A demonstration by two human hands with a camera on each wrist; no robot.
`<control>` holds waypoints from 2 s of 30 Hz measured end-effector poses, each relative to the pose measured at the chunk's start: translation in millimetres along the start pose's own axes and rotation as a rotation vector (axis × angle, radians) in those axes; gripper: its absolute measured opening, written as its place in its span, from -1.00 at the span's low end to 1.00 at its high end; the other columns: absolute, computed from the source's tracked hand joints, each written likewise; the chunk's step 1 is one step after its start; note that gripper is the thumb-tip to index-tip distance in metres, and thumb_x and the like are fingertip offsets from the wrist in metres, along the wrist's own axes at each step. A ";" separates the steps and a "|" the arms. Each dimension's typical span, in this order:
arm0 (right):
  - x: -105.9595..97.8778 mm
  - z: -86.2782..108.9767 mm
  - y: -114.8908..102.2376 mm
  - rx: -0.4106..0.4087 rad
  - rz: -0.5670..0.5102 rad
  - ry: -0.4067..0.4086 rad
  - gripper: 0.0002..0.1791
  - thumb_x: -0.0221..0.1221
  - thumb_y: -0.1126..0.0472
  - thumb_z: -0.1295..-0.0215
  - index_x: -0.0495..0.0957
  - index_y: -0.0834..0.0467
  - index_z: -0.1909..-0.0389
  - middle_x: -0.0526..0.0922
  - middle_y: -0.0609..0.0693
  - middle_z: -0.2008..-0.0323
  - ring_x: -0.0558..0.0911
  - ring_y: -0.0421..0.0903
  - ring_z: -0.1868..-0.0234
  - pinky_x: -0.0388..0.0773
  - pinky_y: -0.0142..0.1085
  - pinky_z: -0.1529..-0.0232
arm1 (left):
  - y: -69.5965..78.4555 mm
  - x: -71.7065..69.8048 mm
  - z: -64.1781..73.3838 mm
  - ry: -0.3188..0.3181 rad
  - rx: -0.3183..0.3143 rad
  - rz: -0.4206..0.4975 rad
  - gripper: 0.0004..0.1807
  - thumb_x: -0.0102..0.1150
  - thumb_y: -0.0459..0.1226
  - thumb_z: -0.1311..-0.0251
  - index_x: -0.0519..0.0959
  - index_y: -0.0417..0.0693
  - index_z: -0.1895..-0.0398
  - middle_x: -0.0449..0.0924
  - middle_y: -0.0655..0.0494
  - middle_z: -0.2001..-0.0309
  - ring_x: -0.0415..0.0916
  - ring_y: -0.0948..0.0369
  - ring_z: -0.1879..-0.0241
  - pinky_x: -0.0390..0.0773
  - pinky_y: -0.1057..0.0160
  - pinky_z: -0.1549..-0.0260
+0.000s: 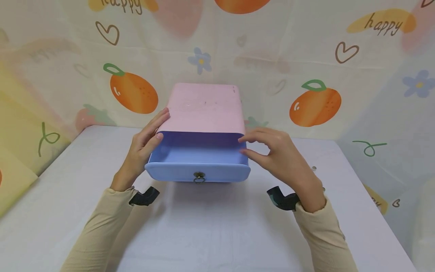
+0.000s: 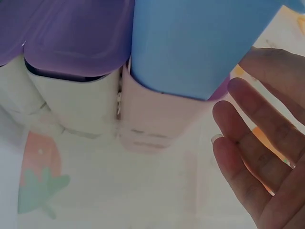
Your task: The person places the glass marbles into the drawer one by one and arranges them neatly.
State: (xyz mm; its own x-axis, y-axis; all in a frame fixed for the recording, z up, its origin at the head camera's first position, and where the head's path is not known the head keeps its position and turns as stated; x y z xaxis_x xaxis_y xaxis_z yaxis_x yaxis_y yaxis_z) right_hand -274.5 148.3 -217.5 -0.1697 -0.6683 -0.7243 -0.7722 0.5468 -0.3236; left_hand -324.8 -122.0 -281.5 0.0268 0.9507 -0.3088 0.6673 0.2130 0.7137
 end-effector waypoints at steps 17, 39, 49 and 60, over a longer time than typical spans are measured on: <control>-10.4 26.2 26.3 0.056 -0.001 0.143 -0.53 0.49 0.50 0.18 0.73 0.17 0.14 0.77 0.01 0.24 0.61 -0.52 0.10 0.49 -0.67 0.02 | 1.5 0.6 0.0 -0.003 -0.008 -0.014 -0.45 -0.12 -0.36 -0.41 0.31 -0.04 -0.47 0.17 0.19 -0.54 -0.01 0.31 -0.56 0.06 0.21 -0.54; 2.1 49.2 91.7 0.232 0.068 0.156 -0.66 0.41 0.47 0.00 0.71 0.26 0.13 0.77 0.12 0.25 0.60 -0.44 0.23 0.43 -0.77 0.06 | 0.4 0.5 0.2 -0.007 -0.010 -0.012 -0.44 -0.11 -0.36 -0.40 0.31 -0.03 -0.47 0.17 0.20 -0.54 0.00 0.32 -0.56 0.06 0.24 -0.54; 10.9 56.6 113.5 0.323 0.067 0.120 -0.72 0.38 0.40 -0.11 0.70 0.26 0.11 0.77 0.18 0.21 0.63 -0.34 0.23 0.36 -0.82 0.08 | 0.7 0.7 0.1 -0.009 -0.019 -0.009 -0.45 -0.12 -0.36 -0.41 0.30 -0.04 -0.47 0.17 0.20 -0.54 0.01 0.33 -0.55 0.07 0.30 -0.53; 26.1 68.5 141.5 0.440 0.060 0.044 -0.71 0.32 0.36 -0.21 0.65 0.32 0.04 0.74 0.26 0.13 0.69 0.17 0.14 0.28 -0.84 0.10 | 0.9 0.8 -0.5 -0.008 -0.025 -0.005 -0.44 -0.12 -0.36 -0.40 0.30 -0.06 -0.47 0.16 0.18 -0.54 0.00 0.32 -0.56 0.05 0.26 -0.54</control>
State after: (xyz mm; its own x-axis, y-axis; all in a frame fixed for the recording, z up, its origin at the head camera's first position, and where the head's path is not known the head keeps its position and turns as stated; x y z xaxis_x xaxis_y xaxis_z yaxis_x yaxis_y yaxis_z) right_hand -346.3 242.8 -323.9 -0.2395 -0.6448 -0.7259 -0.4274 0.7413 -0.5175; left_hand -324.6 -120.9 -280.8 0.0295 0.9480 -0.3168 0.6489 0.2229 0.7275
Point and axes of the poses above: each hand's wrist, its own z-axis away from the middle knuckle, its own x-axis out of the palm, y = z × x, the point moved 10 cm from there along -z, towards the middle knuckle
